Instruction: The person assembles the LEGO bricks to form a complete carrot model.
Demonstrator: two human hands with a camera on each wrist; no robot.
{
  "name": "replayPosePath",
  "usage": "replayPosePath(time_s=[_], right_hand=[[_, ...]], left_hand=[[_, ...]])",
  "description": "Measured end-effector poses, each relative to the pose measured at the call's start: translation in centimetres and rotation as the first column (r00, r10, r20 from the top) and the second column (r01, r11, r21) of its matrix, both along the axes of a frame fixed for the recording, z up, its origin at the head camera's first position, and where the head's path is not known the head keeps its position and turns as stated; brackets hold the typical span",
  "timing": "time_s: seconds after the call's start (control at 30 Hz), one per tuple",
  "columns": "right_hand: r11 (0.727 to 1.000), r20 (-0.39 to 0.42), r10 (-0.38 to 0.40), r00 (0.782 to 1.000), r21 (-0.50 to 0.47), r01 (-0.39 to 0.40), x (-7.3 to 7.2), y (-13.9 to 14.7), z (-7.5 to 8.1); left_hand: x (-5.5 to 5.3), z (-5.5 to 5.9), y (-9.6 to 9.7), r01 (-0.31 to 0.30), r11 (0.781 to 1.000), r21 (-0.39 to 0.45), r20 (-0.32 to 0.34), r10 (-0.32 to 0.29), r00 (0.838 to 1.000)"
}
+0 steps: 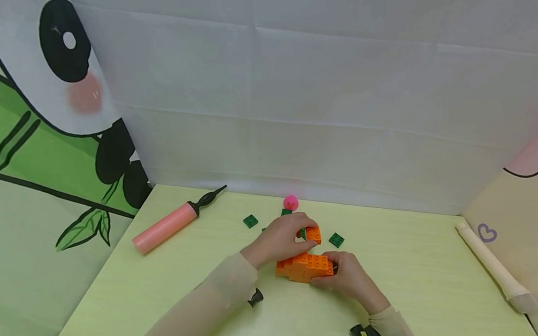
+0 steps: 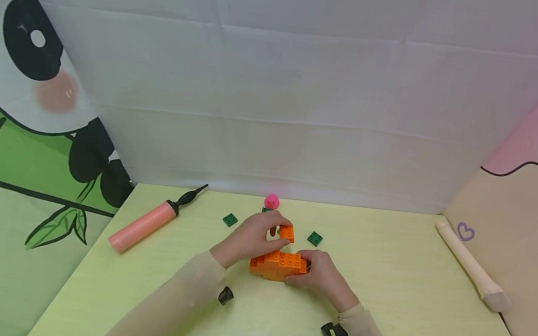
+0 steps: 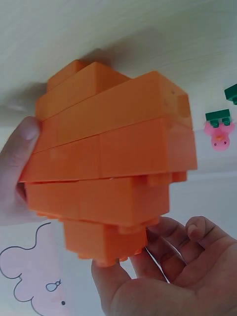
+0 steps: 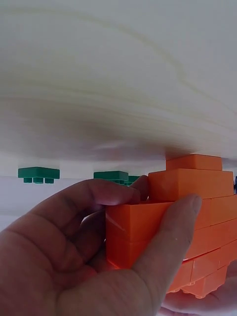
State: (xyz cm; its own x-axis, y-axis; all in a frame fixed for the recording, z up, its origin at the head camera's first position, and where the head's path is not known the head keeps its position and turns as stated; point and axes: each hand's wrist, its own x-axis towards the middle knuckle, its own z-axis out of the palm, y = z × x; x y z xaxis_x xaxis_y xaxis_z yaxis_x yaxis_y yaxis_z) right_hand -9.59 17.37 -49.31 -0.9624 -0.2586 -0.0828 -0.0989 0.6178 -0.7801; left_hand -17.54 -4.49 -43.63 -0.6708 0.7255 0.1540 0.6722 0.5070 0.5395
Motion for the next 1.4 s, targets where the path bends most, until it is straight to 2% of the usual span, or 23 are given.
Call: replayPosePath(time_s=[0.2, 0.3, 0.4, 0.6, 0.83, 1.4], right_hand=[[1.000, -0.008, -0.009, 1.000, -0.014, 0.009, 0.1, -0.1, 0.1], [1.000, -0.009, -0.004, 1.000, -0.026, 0.003, 0.2, -0.1, 0.1], [1.000, -0.018, 0.004, 1.000, -0.023, -0.005, 0.1, -0.1, 0.0], [1.000, -0.041, 0.020, 0.999, -0.022, -0.021, 0.0, -0.1, -0.1], [1.000, -0.048, 0.022, 0.999, -0.020, -0.023, 0.0, 0.0, -0.1], [1.000, -0.044, 0.017, 0.999, -0.025, -0.018, 0.1, -0.2, 0.2]], left_hand=[[1.5, 0.3, 0.1, 0.054, 0.999, 0.006, -0.034, -0.054, 0.998], [1.8, 0.1, 0.1, 0.081, 0.997, -0.012, -0.062, -0.081, 0.995], [2.1, 0.0, 0.1, 0.092, 0.995, -0.026, -0.059, -0.094, 0.994], [2.5, -0.4, -0.1, 0.085, 0.996, -0.039, -0.046, -0.086, 0.995], [3.0, -0.8, 0.0, 0.090, 0.995, -0.030, -0.089, -0.092, 0.992], [3.8, -0.3, 0.2, 0.053, 0.997, -0.059, -0.155, -0.061, 0.986]])
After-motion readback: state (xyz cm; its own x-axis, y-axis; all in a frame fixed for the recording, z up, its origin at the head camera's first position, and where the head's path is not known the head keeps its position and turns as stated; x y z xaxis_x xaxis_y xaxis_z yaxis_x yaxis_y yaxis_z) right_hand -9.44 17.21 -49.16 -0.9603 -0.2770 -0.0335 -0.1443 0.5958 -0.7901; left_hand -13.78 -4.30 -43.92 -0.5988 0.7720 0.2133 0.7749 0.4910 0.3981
